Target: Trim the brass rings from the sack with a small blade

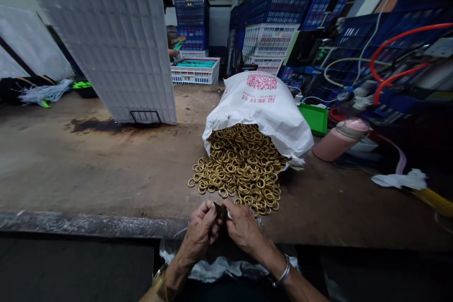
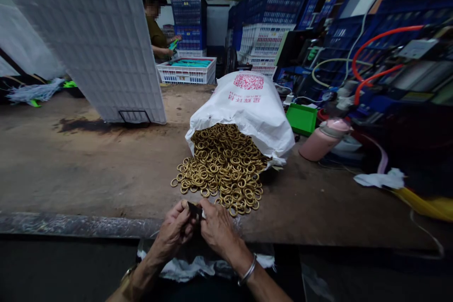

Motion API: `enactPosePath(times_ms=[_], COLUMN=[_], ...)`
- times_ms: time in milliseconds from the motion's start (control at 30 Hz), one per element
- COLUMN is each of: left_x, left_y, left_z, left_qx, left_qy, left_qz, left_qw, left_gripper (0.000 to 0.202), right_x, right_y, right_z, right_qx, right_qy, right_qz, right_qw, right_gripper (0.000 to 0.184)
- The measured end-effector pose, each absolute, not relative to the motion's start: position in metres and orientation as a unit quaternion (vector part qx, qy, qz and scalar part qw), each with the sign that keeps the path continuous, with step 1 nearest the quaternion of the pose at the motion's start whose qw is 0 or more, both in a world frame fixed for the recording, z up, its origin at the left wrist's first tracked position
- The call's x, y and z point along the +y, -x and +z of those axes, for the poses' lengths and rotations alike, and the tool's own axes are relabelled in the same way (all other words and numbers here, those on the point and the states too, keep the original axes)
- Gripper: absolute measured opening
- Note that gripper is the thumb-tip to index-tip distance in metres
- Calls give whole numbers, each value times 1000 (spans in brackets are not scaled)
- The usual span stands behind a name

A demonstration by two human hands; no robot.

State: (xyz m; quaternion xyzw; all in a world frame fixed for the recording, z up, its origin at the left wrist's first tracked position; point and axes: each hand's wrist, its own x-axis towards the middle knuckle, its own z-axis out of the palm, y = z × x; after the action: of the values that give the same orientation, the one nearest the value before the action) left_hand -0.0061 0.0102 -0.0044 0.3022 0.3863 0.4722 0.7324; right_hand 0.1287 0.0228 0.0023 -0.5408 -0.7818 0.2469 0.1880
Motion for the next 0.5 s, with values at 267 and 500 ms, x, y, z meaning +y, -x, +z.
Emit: enactPosePath(times_ms=[267,500], left_x=[7,3], left_y=[8,15], left_z=[-2,9], left_qx=[404,354], left_qy=[-338,-255], left_qz=[477,470], left_qw=[704,767], left_gripper=[31,28], right_x=[26,35], right_y=[-131,-135], right_z=[1,-11], right_qx=[-802,-762], right_qy=[536,613], right_qz=[231,168], right_qw=[127,122], right_gripper=[30,26])
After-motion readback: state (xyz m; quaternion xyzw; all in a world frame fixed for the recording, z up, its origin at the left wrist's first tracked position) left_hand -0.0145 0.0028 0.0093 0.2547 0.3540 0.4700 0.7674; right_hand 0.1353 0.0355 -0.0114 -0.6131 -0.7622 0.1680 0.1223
